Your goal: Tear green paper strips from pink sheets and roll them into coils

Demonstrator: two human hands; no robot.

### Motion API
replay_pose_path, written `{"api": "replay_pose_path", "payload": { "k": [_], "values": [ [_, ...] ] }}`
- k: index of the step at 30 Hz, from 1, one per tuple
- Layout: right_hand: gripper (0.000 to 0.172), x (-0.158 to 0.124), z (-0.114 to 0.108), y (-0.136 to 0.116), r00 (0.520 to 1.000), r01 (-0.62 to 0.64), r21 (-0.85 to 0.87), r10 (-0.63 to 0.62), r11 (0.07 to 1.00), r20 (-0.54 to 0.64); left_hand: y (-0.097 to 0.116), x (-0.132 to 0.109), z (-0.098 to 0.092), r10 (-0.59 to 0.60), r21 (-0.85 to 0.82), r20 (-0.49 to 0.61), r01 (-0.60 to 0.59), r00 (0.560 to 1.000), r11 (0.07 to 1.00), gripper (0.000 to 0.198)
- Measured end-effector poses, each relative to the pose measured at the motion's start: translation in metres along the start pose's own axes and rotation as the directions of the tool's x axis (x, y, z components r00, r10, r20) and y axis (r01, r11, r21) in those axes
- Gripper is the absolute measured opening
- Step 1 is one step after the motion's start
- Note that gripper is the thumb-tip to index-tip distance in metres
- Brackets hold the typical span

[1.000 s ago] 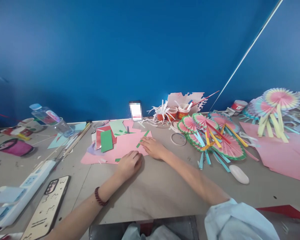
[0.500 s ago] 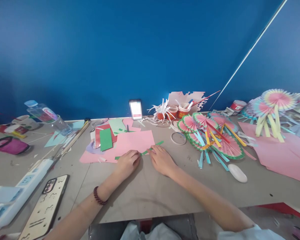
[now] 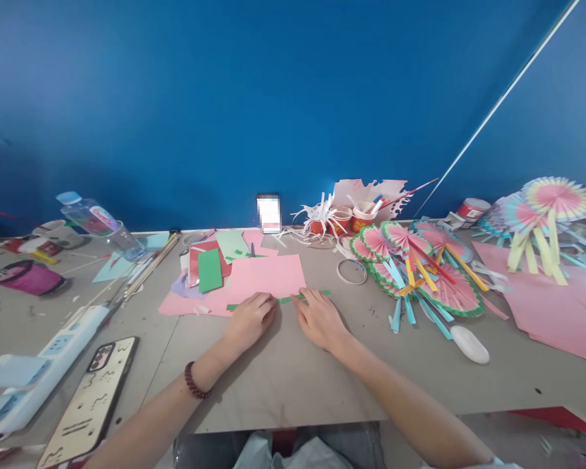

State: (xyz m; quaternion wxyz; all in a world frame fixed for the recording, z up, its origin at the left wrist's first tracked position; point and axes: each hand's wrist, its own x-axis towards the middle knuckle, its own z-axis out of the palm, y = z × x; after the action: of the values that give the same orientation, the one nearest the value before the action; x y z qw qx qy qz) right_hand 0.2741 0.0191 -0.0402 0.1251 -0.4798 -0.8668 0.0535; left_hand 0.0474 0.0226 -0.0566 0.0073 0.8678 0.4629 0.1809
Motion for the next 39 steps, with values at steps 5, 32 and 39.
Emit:
{"api": "replay_pose_path", "payload": {
  "k": [5,32,39],
  "values": [
    [0.049,0.0007,-0.0013,-0.0003,1.0,0.0,0.001,0.0,1.0,0.013,-0.0008,0.0004,0.0029,0.01,0.004,-0.009,-0.01,1.0,1.0,0.021],
    [0.046,0.0006,0.0034,0.0,0.999,0.0,-0.016,0.0,1.0,-0.036,0.0021,-0.0006,0.0065,0.051,0.069,0.004,-0.051,0.999,0.996,0.031],
    [0.046,0.0001,0.0005,0.0022,0.999,-0.025,0.032,0.026,0.999,-0.026,0.0059,0.0008,0.0012,0.033,0.082,0.033,-0.036,0.999,0.996,0.031]
  ]
}}
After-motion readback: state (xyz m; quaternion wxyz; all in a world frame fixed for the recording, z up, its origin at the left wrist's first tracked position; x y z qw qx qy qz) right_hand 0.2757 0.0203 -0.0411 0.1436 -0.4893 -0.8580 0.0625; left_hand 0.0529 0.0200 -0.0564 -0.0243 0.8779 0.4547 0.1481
